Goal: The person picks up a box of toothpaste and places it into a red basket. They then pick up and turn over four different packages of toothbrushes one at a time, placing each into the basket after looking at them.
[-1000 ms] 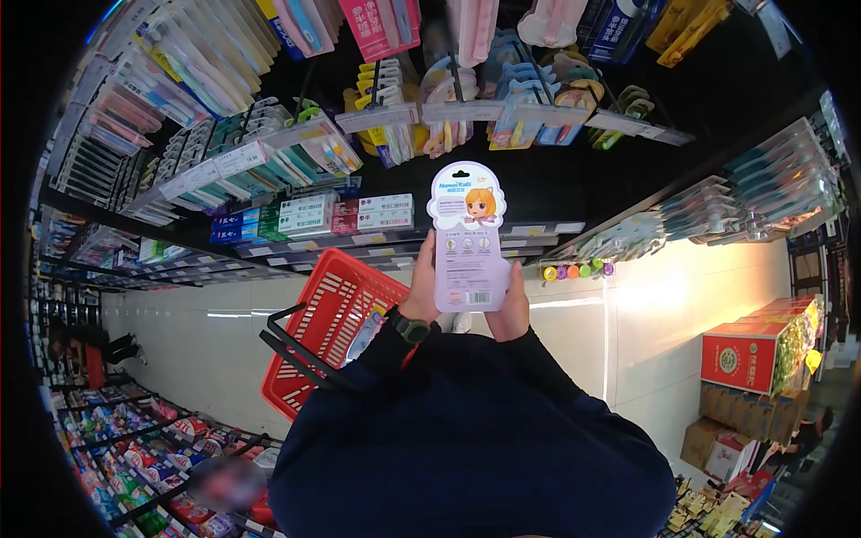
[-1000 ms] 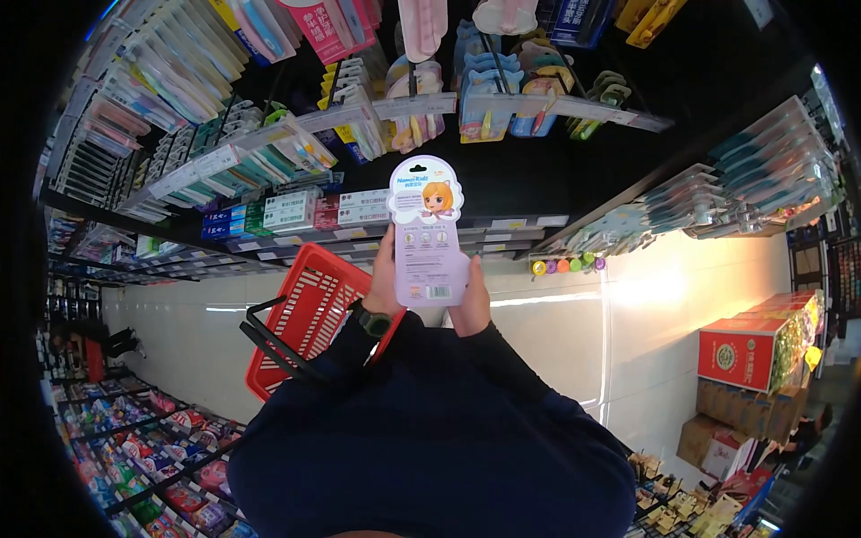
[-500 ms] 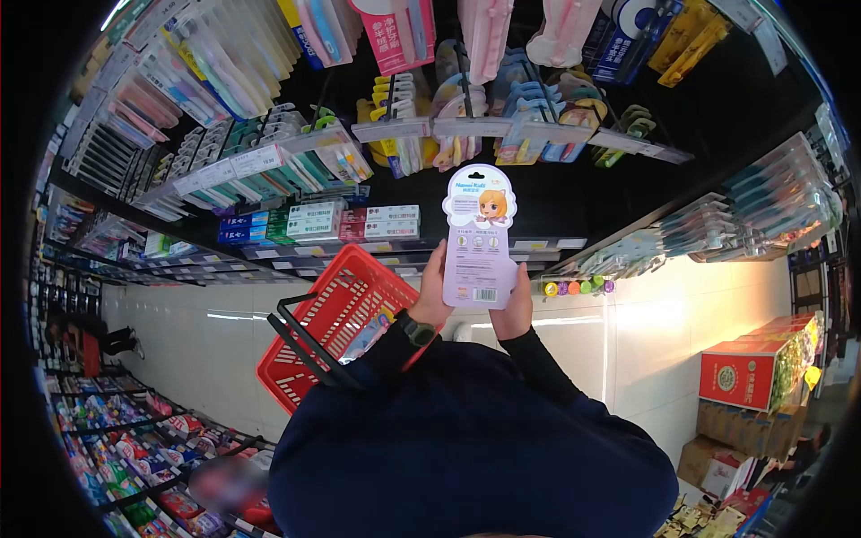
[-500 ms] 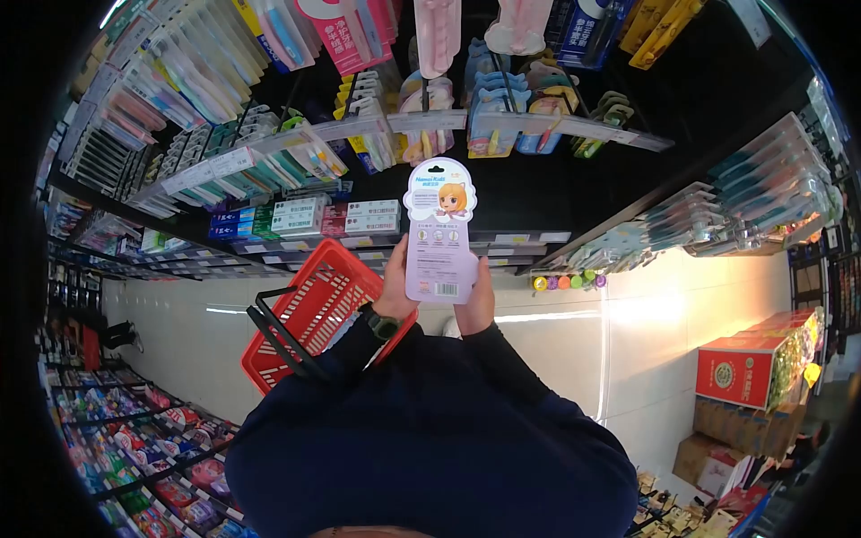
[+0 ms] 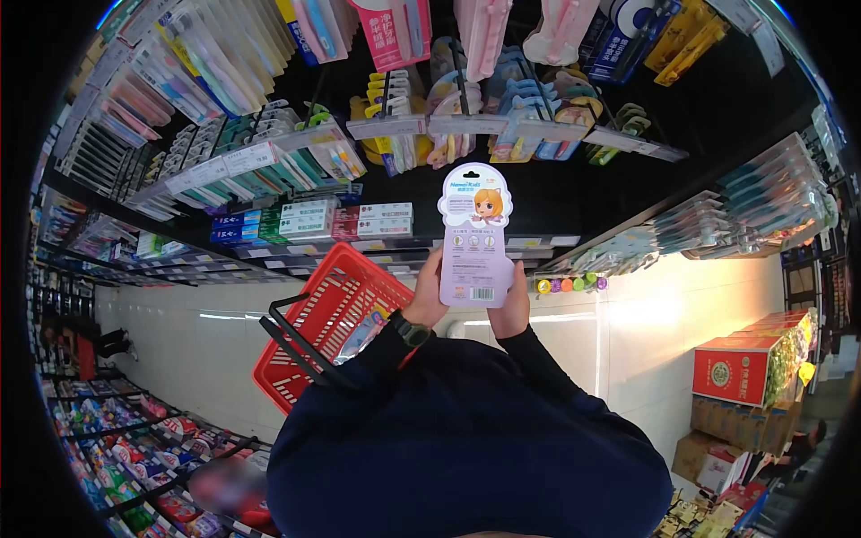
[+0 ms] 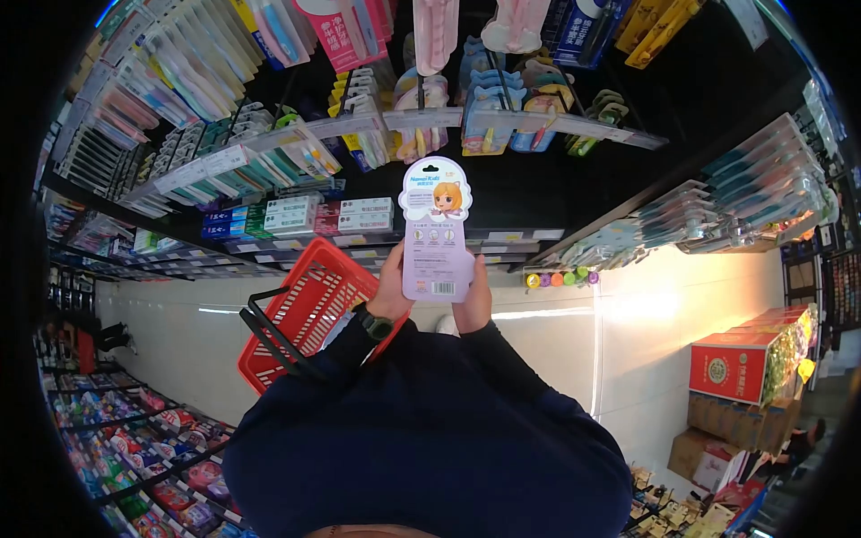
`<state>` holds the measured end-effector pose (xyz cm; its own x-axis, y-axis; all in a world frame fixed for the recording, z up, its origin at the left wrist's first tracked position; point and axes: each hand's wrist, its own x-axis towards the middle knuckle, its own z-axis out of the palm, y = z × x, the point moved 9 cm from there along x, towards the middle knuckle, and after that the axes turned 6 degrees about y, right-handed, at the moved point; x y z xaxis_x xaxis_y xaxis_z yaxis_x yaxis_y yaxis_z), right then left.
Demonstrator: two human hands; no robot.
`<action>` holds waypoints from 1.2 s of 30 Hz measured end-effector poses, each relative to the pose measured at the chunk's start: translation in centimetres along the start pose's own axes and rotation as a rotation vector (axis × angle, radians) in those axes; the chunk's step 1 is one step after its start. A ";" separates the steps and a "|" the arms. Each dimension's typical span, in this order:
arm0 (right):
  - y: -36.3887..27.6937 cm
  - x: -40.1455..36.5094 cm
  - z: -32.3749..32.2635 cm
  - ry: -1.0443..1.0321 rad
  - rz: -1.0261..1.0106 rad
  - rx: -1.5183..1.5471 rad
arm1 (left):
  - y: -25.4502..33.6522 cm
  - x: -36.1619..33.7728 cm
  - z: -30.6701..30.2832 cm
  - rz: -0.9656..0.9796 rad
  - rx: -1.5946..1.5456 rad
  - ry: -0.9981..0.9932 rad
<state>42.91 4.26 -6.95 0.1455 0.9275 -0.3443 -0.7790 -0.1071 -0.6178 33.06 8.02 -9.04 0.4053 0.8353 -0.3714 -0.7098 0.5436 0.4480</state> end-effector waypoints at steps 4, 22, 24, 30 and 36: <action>0.1 -0.2 -1.0 0.037 -0.002 -0.006 | -0.3 -0.9 0.0 -0.007 0.002 0.004; 0.4 -0.8 -0.6 0.015 0.028 0.029 | 0.6 -1.6 2.8 -0.005 0.011 -0.079; 0.4 -0.8 -0.8 0.016 0.030 0.020 | 0.3 -1.6 3.0 -0.042 0.005 -0.077; 1.2 -0.8 -1.7 0.049 0.068 0.069 | 0.5 -2.2 3.9 -0.045 0.026 -0.112; 1.5 -0.9 -2.0 0.061 0.109 0.121 | 0.6 -2.4 4.0 -0.032 0.109 -0.096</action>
<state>42.84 2.54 -9.04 0.0902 0.8891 -0.4488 -0.8592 -0.1584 -0.4864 33.96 6.64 -4.59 0.4841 0.8184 -0.3096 -0.6310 0.5717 0.5244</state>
